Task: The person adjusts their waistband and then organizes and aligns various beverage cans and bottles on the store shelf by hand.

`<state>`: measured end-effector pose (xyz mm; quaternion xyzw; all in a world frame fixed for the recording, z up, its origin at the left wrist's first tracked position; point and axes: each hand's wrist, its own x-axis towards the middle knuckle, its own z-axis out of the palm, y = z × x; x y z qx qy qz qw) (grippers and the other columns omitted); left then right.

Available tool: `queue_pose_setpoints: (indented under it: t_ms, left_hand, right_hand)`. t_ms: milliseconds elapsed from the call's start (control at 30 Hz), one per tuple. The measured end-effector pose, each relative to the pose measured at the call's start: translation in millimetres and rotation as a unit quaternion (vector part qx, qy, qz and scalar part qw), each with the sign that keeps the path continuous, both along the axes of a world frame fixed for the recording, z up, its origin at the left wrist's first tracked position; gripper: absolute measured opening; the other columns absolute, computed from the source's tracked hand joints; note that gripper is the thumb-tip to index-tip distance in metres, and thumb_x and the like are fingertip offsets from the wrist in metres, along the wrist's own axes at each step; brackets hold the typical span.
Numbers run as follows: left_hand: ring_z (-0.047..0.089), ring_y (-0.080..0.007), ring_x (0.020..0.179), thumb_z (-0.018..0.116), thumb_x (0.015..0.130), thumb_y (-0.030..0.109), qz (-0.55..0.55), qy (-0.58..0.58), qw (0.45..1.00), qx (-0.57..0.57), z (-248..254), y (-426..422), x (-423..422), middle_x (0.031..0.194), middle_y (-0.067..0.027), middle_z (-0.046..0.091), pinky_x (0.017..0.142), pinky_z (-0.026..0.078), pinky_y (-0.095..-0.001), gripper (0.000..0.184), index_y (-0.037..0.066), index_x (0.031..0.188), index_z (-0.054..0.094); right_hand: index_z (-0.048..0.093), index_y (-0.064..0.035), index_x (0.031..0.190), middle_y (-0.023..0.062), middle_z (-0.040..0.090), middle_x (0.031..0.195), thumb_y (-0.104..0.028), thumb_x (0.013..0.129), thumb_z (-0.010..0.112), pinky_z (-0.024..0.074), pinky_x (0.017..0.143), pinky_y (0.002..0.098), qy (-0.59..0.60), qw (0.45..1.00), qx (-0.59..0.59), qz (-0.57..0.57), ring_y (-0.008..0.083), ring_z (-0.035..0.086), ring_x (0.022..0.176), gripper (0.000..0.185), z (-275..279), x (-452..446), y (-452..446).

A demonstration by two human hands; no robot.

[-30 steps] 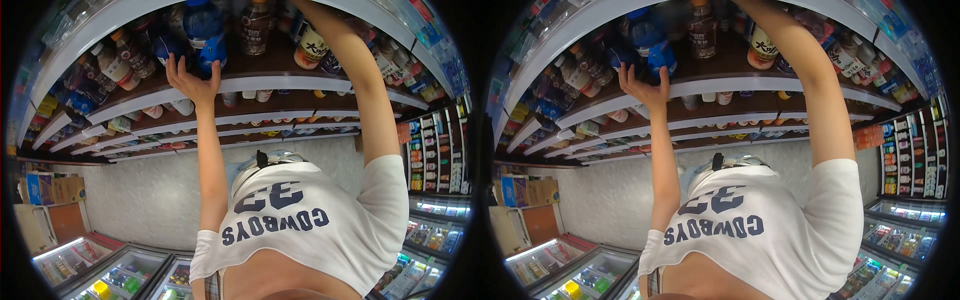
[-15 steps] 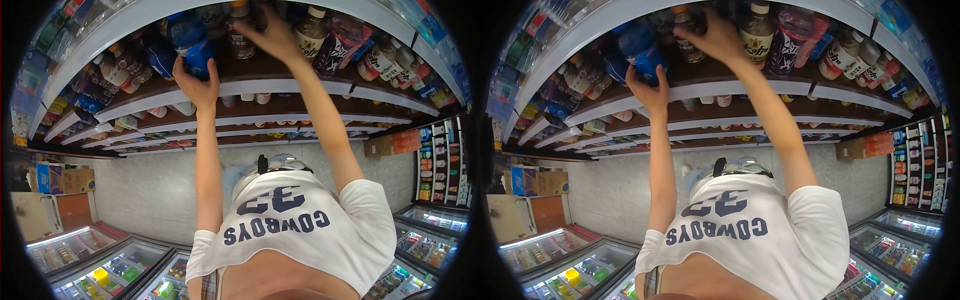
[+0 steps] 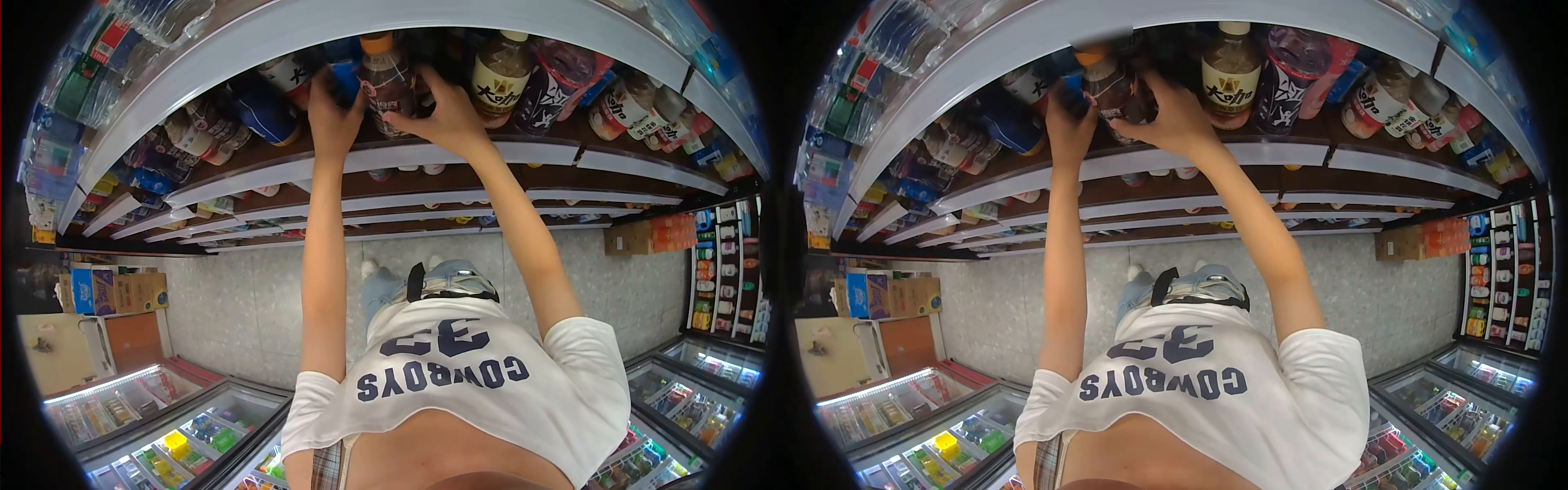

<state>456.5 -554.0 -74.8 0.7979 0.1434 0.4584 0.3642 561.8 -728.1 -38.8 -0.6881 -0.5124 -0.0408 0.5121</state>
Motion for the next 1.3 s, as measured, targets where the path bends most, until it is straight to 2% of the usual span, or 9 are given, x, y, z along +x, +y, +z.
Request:
queue_pose_setpoints:
  t_ms: [167,300,433,533,667,900,1033,1167,1300]
  left_hand:
    - [0.061,-0.0243,0.112,0.06,0.089,0.003,-0.131,0.074,0.989,-0.009,22.6,15.8,-9.1,0.11,-0.0207,0.065,0.092,0.048,-0.0341,0.035,-0.006,0.121,0.052]
    - [0.06,-0.0206,0.112,0.052,0.095,0.002,-0.126,0.114,0.985,-0.037,20.5,18.8,-33.1,0.116,-0.0187,0.065,0.094,0.045,-0.0305,0.029,-0.006,0.122,0.055]
    - [0.062,-0.0203,0.098,0.06,0.095,0.011,-0.009,-0.13,0.986,-0.104,22.3,-7.2,-59.7,0.105,-0.014,0.067,0.088,0.047,-0.0313,0.024,-0.003,0.115,0.06]
    - [0.061,-0.023,0.092,0.066,0.091,0.015,0.172,-0.119,0.975,0.076,8.6,11.9,-79.8,0.1,-0.0118,0.066,0.084,0.047,-0.0326,0.025,0.0,0.111,0.062]
    - [0.051,-0.0328,0.111,0.076,0.082,0.019,0.241,-0.128,0.941,0.2,9.2,33.0,-90.4,0.12,-0.0157,0.057,0.097,0.038,-0.0423,0.047,0.001,0.12,0.055]
    - [0.04,-0.0395,0.125,0.086,0.073,0.03,0.21,-0.114,0.953,0.184,-4.3,52.1,-84.0,0.137,-0.0236,0.041,0.104,0.029,-0.0505,0.082,0.001,0.134,0.039]
    - [0.039,-0.0414,0.128,0.086,0.072,0.034,0.218,-0.114,0.945,0.213,-10.8,50.3,-74.4,0.14,-0.0258,0.039,0.104,0.03,-0.0518,0.086,0.002,0.136,0.037]
    - [0.038,-0.0427,0.129,0.085,0.073,0.036,0.226,-0.09,0.94,0.241,-9.9,54.9,-73.3,0.142,-0.0273,0.036,0.103,0.03,-0.053,0.088,0.001,0.137,0.036]
    - [0.036,-0.0436,0.13,0.084,0.073,0.037,0.223,-0.106,0.942,0.227,-13.9,55.7,-73.4,0.142,-0.0279,0.035,0.103,0.029,-0.0534,0.089,-0.001,0.137,0.036]
  right_hand:
    - [0.055,-0.0016,0.119,0.0145,0.07,0.1,-0.039,0.069,0.086,0.0547,0.078,0.035,0.034,0.999,0.008,0.01,0.0273,0.07,0.091,0.07,-1.3,-9.1,11.0]
    - [0.055,-0.0016,0.117,0.0153,0.068,0.097,-0.051,0.067,0.084,0.0555,0.074,0.0376,-0.062,0.995,0.016,-0.078,0.0307,0.069,0.086,0.076,-11.4,-31.6,37.1]
    - [0.054,-0.0013,0.114,0.015,0.065,0.086,-0.061,0.065,0.081,0.0544,0.058,0.0396,-0.133,0.969,0.057,-0.198,0.0337,0.068,0.073,0.082,-16.2,-59.8,69.4]
    - [0.049,-0.0011,0.12,0.0168,0.061,0.093,-0.059,0.068,0.078,0.0538,0.052,0.04,-0.114,0.963,-0.015,-0.244,0.034,0.067,0.07,0.083,-11.5,-69.6,88.6]
    - [0.041,0.0023,0.13,0.0217,0.058,0.099,-0.051,0.072,0.079,0.0541,0.05,0.041,-0.11,0.952,-0.009,-0.286,0.0354,0.067,0.068,0.087,-13.0,-73.4,116.7]
    - [0.025,0.0057,0.146,0.0264,0.058,0.122,-0.022,0.08,0.075,0.0553,0.058,0.037,-0.072,0.979,0.12,-0.148,0.0326,0.069,0.073,0.087,-32.0,-72.7,146.3]
    - [0.045,0.0023,0.135,0.0196,0.066,0.112,-0.017,0.081,0.071,0.0555,0.063,0.0373,-0.005,0.997,-0.006,-0.083,0.0339,0.069,0.074,0.063,-14.7,-55.0,129.8]
    - [0.069,-0.0032,0.097,0.0129,0.07,0.099,-0.018,0.081,0.073,0.0513,0.057,0.0274,-0.057,0.983,0.09,-0.151,0.0164,0.066,0.06,0.022,8.5,-58.8,85.8]
    - [0.064,-0.0018,0.109,0.0158,0.069,0.099,-0.028,0.079,0.077,0.0535,0.065,0.0323,-0.081,0.944,0.153,-0.282,0.0249,0.068,0.072,0.042,5.1,-33.7,53.0]
